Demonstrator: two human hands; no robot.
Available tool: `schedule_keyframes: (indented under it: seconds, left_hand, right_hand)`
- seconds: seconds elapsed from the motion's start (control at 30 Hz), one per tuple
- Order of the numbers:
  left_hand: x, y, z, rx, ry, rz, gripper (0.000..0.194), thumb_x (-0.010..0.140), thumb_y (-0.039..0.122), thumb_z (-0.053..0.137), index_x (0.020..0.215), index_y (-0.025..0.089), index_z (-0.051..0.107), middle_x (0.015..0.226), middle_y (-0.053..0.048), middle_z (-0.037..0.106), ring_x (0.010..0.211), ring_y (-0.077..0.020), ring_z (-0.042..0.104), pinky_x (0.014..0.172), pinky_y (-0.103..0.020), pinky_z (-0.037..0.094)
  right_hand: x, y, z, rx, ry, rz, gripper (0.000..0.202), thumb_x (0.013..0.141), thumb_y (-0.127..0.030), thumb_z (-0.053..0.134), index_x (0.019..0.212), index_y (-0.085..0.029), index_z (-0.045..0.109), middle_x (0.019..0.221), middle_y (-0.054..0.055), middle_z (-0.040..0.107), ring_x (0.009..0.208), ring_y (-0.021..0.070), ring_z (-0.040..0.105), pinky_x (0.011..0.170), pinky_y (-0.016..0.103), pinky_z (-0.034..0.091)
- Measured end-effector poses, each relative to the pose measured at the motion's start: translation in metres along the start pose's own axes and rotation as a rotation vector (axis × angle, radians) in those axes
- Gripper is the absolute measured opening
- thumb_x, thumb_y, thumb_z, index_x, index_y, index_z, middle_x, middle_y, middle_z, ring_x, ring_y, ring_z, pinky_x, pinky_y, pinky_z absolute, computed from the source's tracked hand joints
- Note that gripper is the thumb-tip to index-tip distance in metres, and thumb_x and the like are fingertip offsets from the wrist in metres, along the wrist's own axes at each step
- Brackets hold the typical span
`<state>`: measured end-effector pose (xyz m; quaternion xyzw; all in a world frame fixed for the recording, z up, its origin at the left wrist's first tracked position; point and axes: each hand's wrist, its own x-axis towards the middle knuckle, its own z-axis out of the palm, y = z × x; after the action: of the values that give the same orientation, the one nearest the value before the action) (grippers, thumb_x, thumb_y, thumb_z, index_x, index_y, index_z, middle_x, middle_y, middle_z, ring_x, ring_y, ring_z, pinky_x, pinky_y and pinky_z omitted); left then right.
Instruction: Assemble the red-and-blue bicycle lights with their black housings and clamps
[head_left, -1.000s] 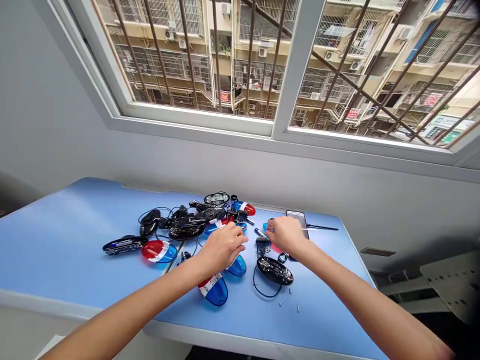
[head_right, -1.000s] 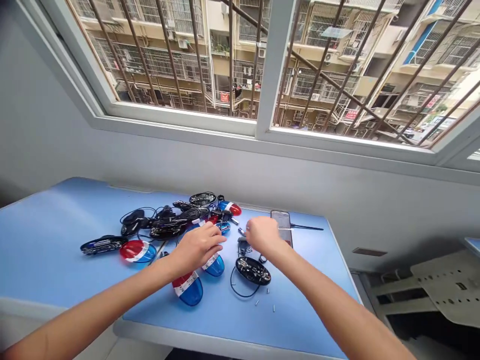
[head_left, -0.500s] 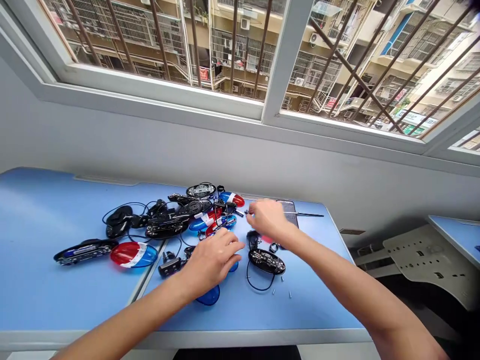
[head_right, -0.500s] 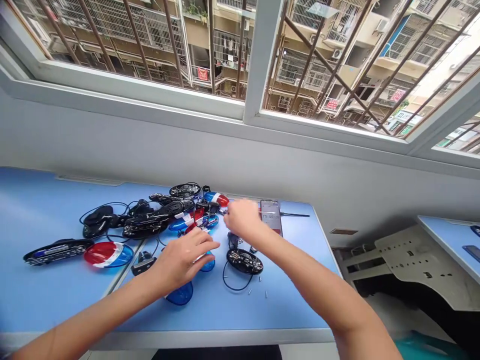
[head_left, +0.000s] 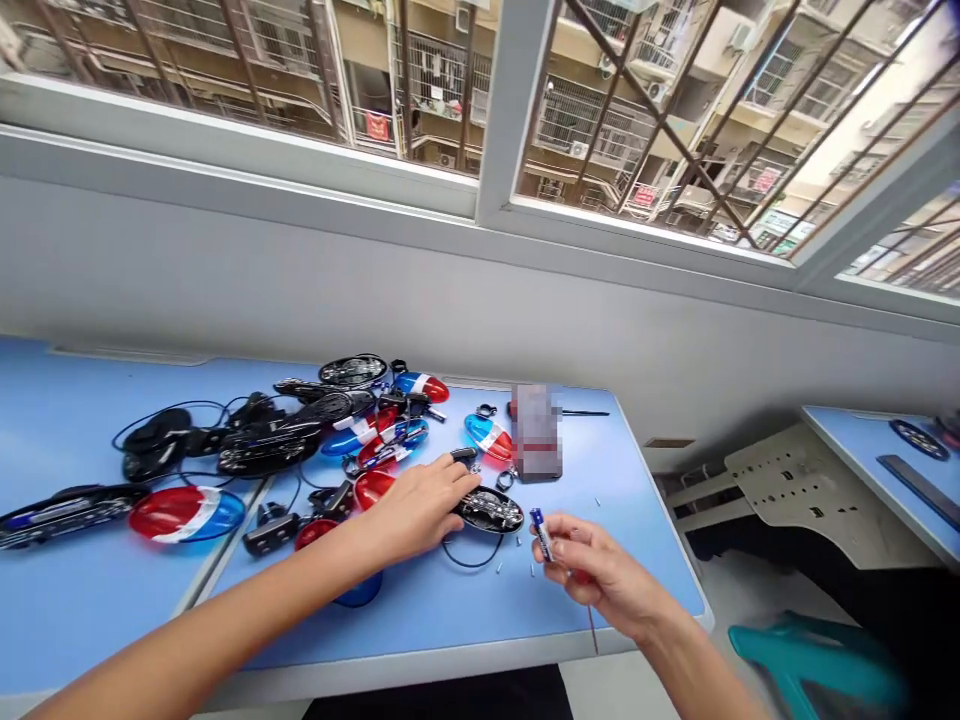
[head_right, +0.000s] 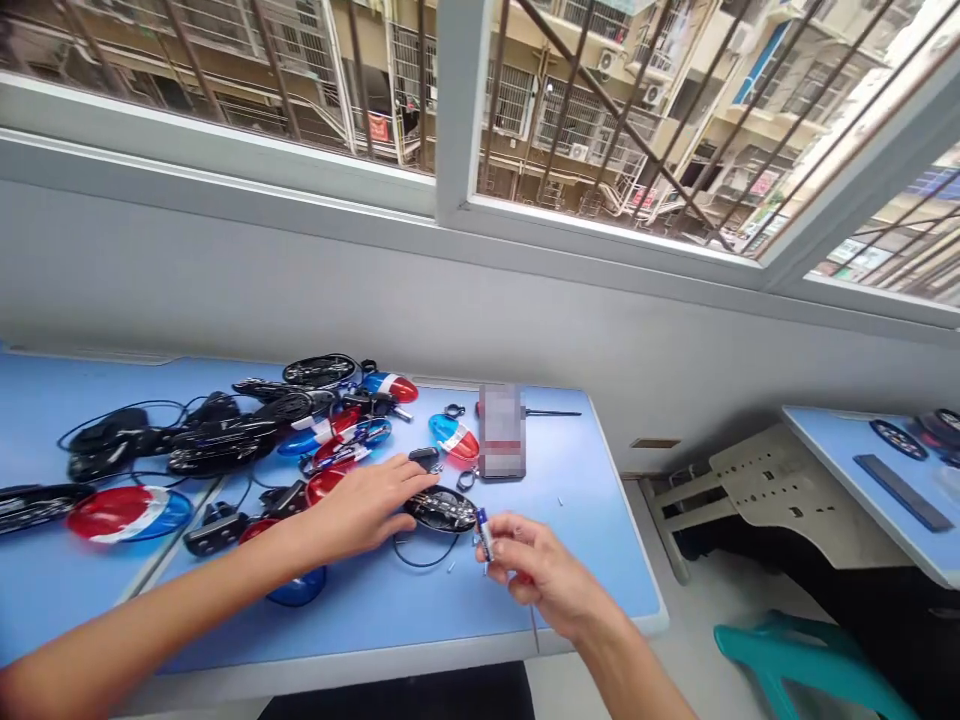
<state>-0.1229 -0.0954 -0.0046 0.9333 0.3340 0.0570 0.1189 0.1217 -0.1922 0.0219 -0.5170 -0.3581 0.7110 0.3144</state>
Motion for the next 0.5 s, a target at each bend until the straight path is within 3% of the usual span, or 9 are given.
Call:
schedule_keyframes:
  seconds: [0.13,0.27,0.4,0.5]
  left_hand:
    - [-0.0023,-0.003,0.0037,-0.005,0.003,-0.012,0.038,0.08,0.02,0.071,0.116,0.023,0.057,0.105,-0.006,0.064,0.101,-0.0258,0.057,0.074,-0.032,0.046]
    - [-0.0041,-0.0042,0.0043,-0.044,-0.004,-0.029,0.043,0.081,0.022,0.073,0.121,0.022,0.056,0.108,-0.006,0.063,0.102,-0.0259,0.057,0.073,-0.032,0.046]
    - [-0.0041,-0.0064,0.0026,-0.096,-0.003,-0.028,0.042,0.082,0.023,0.072,0.12,0.023,0.055,0.107,-0.005,0.062,0.101,-0.025,0.056,0.075,-0.033,0.046]
    - [-0.0048,-0.0084,0.0022,-0.112,-0.006,-0.018,0.042,0.084,0.024,0.071,0.121,0.023,0.054,0.107,-0.005,0.062,0.1,-0.0246,0.056,0.075,-0.033,0.046]
  right_hand:
    - [0.0005,0.0048,-0.0024,-0.15,0.042,-0.079,0.034,0.076,-0.046,0.073,0.096,-0.02,0.067,0.084,0.001,0.061,0.064,0.0087,0.042,0.049,0.02,0.021]
    - [0.0032,0.0059,-0.002,-0.292,0.103,-0.201,0.033,0.078,-0.048,0.07,0.099,-0.022,0.07,0.083,0.001,0.059,0.076,0.0137,0.05,0.068,0.025,0.04]
    - [0.0032,0.0071,0.0004,-0.347,0.149,-0.133,0.047,0.087,-0.055,0.056,0.125,-0.027,0.06,0.085,0.002,0.06,0.075,0.0162,0.054,0.057,0.025,0.039]
    - [0.0027,0.0084,0.0024,-0.459,0.232,-0.175,0.042,0.094,-0.055,0.044,0.12,-0.027,0.06,0.082,0.003,0.063,0.073,0.0165,0.056,0.06,0.027,0.043]
